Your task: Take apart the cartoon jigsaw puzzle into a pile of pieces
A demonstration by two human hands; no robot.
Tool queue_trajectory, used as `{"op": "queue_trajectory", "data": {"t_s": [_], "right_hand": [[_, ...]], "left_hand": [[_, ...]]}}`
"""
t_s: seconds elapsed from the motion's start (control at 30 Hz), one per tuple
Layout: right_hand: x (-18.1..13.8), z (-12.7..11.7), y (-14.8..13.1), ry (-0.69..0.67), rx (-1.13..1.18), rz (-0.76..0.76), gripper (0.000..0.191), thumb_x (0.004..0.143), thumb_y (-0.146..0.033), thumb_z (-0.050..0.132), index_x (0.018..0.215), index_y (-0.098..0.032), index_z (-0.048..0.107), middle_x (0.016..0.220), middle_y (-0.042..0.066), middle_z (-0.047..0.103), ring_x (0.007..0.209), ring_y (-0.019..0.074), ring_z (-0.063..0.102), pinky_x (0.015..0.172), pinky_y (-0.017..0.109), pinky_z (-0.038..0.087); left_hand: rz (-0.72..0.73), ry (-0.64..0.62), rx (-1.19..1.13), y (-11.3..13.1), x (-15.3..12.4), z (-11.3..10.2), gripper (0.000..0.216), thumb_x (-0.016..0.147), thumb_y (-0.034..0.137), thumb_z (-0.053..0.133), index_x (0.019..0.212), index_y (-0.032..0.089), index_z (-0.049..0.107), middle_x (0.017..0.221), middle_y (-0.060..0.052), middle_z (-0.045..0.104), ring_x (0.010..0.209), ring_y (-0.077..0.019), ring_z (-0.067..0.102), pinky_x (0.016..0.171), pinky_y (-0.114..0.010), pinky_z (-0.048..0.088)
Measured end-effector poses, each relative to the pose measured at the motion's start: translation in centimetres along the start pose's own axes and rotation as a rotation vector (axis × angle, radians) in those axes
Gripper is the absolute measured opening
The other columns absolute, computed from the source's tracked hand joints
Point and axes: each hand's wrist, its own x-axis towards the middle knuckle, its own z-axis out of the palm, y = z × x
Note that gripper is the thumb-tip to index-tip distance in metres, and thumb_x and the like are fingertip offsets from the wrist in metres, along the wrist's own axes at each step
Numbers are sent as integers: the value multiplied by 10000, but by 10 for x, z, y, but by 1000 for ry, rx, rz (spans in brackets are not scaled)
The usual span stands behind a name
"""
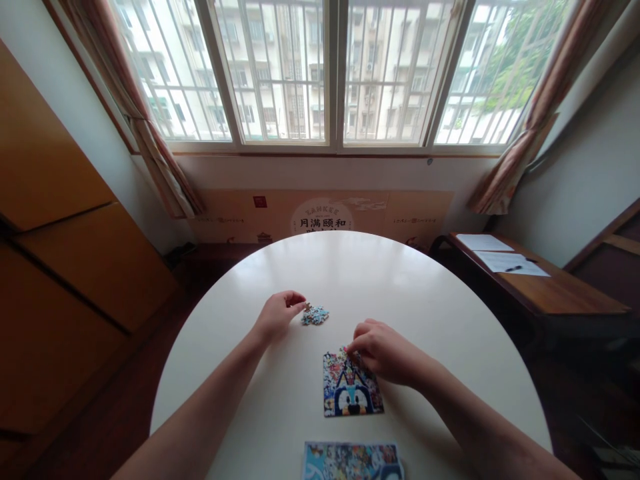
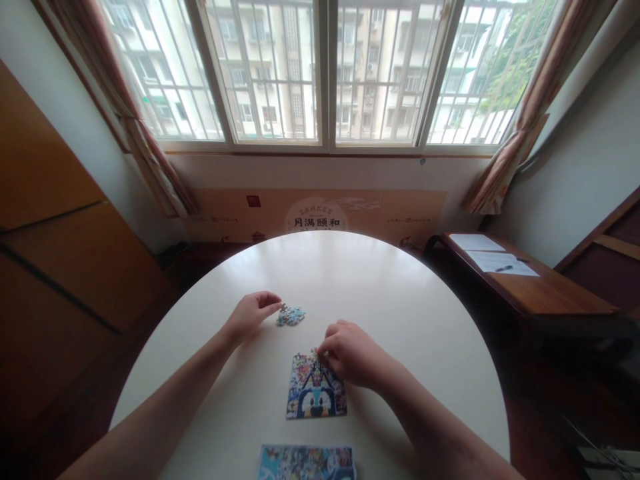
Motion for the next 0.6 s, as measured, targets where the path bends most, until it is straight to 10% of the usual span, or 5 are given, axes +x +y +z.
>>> {"op": "queue_trajectory", "data": {"t_s": [0.6], "right_hand": [[2,5,8,127,-50,109,315,846,-94,561,1043,-233,764,984,56,726,954,211,618,875,327,448]], "left_hand": [[273,96,436,24,-19,9,147,861,282,611,863,204,736,846,-27,710,726,-174,626,733,-296,474]]}}
